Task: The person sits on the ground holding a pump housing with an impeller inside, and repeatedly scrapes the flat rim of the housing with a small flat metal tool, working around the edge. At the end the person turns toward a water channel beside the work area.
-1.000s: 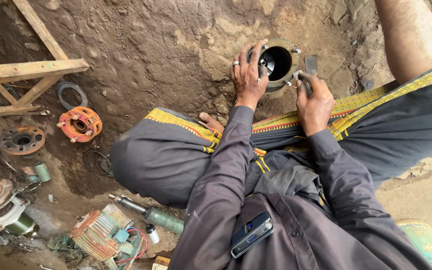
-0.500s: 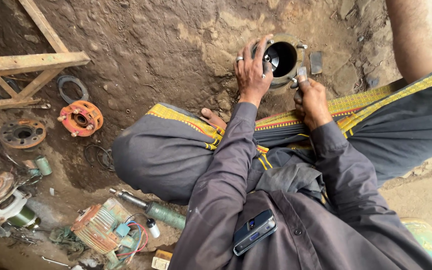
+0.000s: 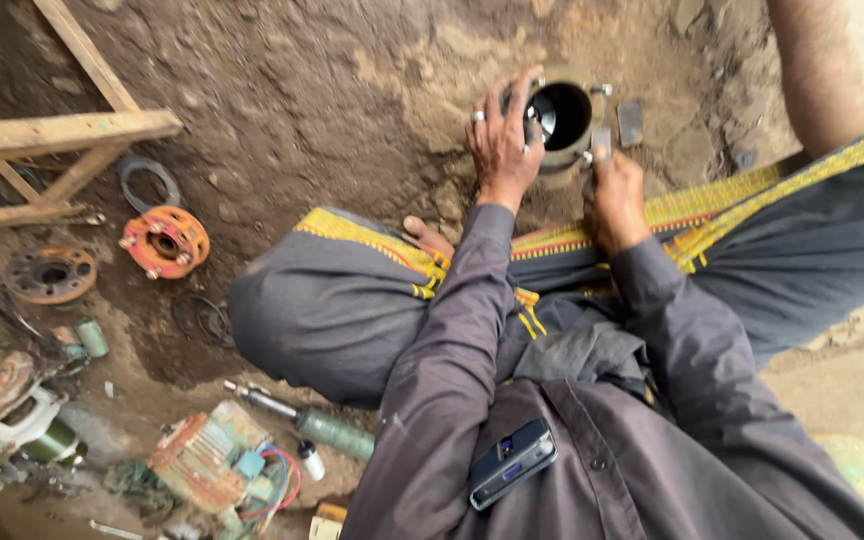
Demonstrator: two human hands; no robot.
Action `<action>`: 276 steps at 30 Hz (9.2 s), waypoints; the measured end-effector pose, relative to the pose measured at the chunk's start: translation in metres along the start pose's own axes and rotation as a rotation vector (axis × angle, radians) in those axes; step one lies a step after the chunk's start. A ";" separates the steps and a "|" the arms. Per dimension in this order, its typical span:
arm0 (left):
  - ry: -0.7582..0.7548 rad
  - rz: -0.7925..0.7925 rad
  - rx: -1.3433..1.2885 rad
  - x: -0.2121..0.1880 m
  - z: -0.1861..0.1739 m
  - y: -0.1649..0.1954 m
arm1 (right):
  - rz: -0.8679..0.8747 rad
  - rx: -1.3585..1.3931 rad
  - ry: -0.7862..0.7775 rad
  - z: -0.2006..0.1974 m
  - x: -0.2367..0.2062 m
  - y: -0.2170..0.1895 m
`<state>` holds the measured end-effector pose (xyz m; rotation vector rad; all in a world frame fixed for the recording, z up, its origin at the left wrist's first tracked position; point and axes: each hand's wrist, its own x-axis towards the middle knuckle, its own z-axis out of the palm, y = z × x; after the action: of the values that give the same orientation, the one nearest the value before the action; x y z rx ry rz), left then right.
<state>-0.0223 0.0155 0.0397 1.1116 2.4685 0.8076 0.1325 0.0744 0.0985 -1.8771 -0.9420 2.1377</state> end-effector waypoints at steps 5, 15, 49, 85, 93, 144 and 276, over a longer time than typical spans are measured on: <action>0.009 -0.009 0.024 0.003 -0.005 0.002 | 0.068 -0.004 0.004 0.002 0.001 -0.007; 0.017 -0.004 0.001 0.004 -0.012 0.007 | 0.090 0.053 0.002 0.001 0.004 0.001; -0.082 -0.051 0.012 0.002 -0.005 0.006 | -0.925 -0.768 0.300 -0.007 -0.035 -0.009; -0.058 -0.056 0.025 0.003 -0.008 0.005 | -0.946 -1.061 0.421 0.007 -0.022 -0.022; -0.014 -0.017 -0.013 0.001 -0.008 0.004 | -0.963 -1.046 0.426 0.009 -0.019 -0.025; 0.028 0.007 -0.022 0.000 -0.006 0.008 | -0.836 -0.848 0.494 0.009 -0.034 -0.018; -0.039 -0.043 -0.019 0.001 -0.005 0.009 | -0.903 -0.834 0.496 0.008 -0.020 -0.008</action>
<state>-0.0205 0.0194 0.0494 1.0543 2.4395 0.7876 0.1264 0.0683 0.1197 -1.5574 -2.1625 0.7475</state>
